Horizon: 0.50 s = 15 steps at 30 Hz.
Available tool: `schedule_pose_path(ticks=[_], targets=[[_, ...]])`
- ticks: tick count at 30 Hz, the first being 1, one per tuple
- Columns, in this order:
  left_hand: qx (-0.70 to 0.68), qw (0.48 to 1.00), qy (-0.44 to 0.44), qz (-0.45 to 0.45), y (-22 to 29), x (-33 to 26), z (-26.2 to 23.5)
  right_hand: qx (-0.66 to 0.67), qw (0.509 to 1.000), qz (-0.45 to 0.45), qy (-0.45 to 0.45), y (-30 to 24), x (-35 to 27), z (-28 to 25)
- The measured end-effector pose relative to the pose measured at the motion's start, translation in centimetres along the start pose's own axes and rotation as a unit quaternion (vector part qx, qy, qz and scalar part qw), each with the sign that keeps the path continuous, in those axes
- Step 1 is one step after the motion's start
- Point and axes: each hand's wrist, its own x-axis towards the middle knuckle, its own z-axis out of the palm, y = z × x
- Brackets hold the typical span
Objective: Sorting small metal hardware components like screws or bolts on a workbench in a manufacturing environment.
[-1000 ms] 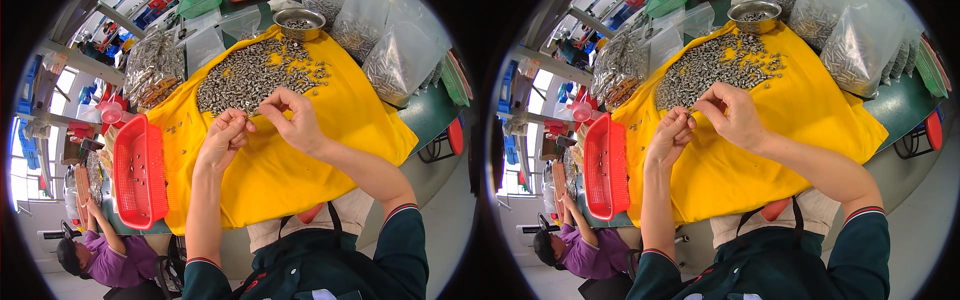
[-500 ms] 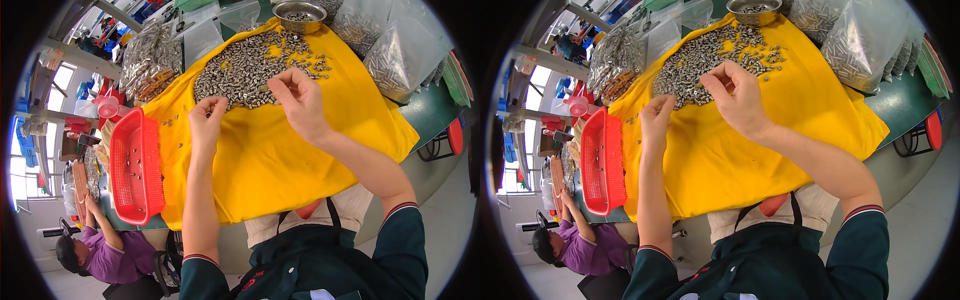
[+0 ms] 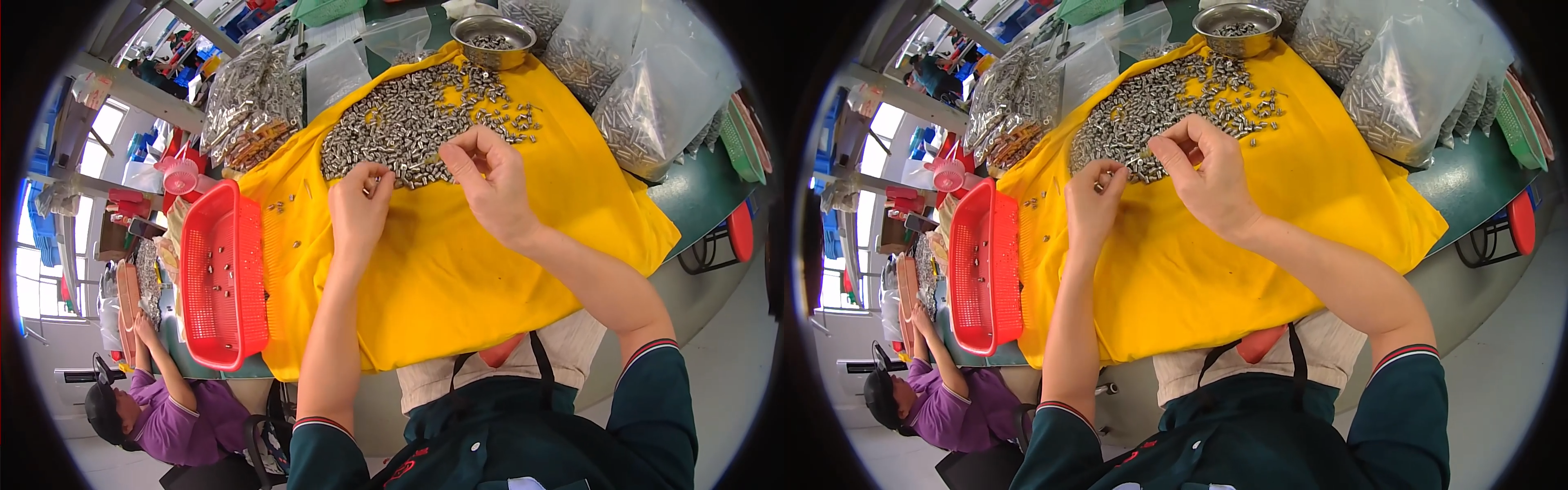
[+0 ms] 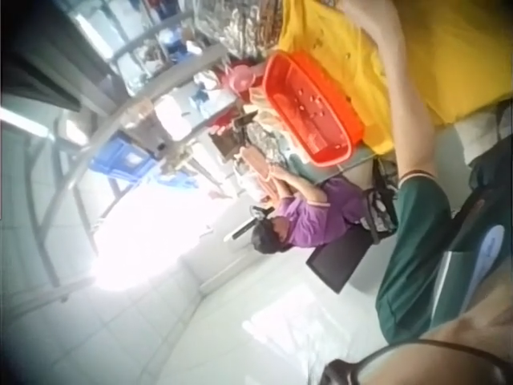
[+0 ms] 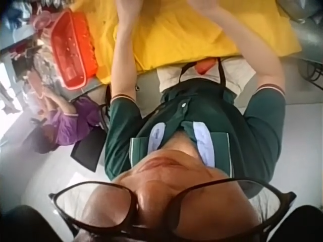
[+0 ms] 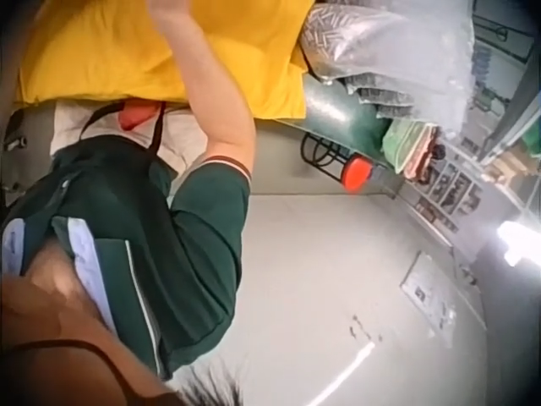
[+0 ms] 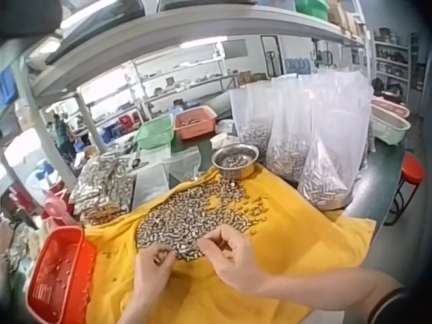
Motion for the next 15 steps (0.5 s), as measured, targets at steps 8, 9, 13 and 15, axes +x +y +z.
schedule_pose_path(ticks=[8, 9, 13, 15], targets=[[-0.707, 0.611, -0.184, -0.304, 1.7, -1.0, -1.4, -0.043, 0.996, -0.058, -0.049, -0.4, -0.4, 0.1], [-0.708, 0.613, -0.195, -0.291, 1.6, -1.0, -1.5, -0.044, 0.996, -0.058, -0.049, -0.4, -0.4, 0.2], [-0.701, 0.625, -0.189, -0.287, 1.4, -1.0, -1.7, -0.044, 0.997, -0.050, -0.047, -0.4, -0.3, 0.3], [-0.695, 0.635, -0.184, -0.282, 1.3, -1.0, -1.6, -0.074, 0.994, -0.065, -0.054, -0.3, -0.3, 0.3]])
